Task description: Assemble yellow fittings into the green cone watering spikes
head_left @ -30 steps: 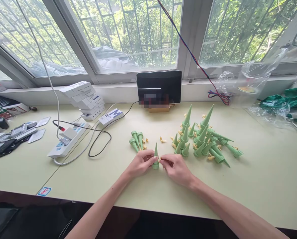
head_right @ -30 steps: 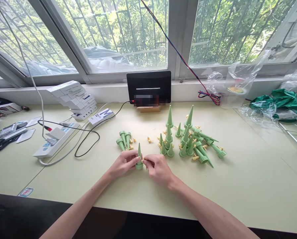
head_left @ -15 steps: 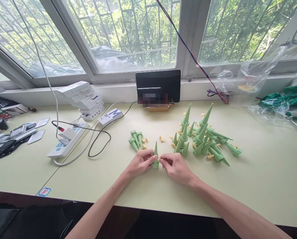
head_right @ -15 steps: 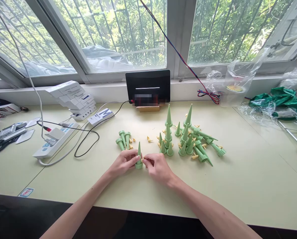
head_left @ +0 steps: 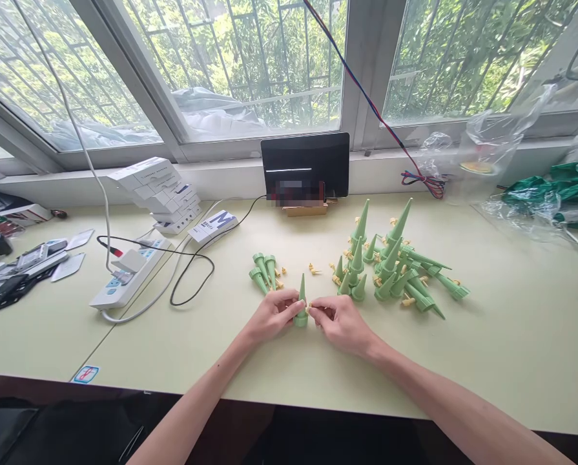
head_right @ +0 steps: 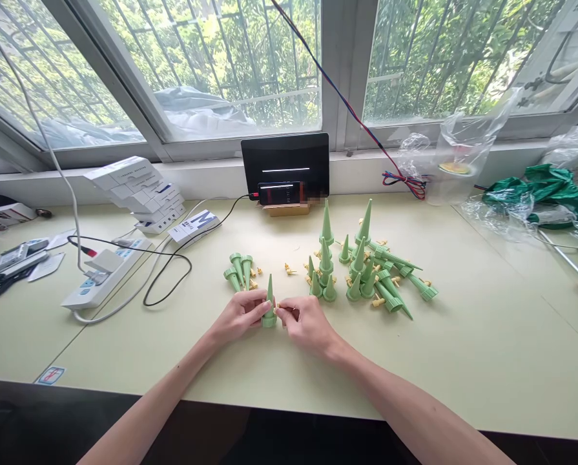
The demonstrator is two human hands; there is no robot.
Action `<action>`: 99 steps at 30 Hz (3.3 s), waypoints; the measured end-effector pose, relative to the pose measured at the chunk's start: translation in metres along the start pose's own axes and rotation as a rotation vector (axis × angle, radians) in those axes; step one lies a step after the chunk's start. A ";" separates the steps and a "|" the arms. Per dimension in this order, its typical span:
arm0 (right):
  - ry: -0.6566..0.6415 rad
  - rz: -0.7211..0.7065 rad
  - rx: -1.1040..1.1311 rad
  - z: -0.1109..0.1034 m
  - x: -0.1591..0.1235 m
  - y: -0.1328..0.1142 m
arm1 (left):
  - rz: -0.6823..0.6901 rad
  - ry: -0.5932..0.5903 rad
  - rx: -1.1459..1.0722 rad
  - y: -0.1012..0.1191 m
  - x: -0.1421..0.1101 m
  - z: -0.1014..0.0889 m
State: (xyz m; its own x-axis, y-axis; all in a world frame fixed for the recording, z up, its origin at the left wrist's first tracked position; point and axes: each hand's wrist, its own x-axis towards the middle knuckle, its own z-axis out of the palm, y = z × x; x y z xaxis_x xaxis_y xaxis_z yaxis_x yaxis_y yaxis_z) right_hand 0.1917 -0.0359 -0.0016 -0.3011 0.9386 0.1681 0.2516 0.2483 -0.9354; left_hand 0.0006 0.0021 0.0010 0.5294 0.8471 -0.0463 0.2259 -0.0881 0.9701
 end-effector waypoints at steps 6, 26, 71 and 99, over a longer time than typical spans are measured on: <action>0.006 0.030 0.013 0.001 0.001 0.001 | -0.015 0.006 0.055 0.002 0.000 0.001; 0.043 -0.008 -0.246 -0.003 0.007 0.011 | 0.073 0.259 0.396 0.001 0.007 0.006; 0.052 0.093 -0.134 -0.007 0.011 0.017 | 0.243 0.376 0.687 0.025 0.048 -0.010; 0.031 0.082 -0.144 -0.008 0.012 0.017 | 0.222 0.288 0.651 0.005 0.067 0.002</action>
State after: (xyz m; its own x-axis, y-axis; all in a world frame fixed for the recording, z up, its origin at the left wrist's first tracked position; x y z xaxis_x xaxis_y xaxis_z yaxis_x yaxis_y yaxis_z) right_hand 0.1993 -0.0182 -0.0127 -0.2461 0.9635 0.1052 0.4036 0.2005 -0.8927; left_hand 0.0387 0.0579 0.0028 0.4037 0.8691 0.2856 0.6250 -0.4900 0.6076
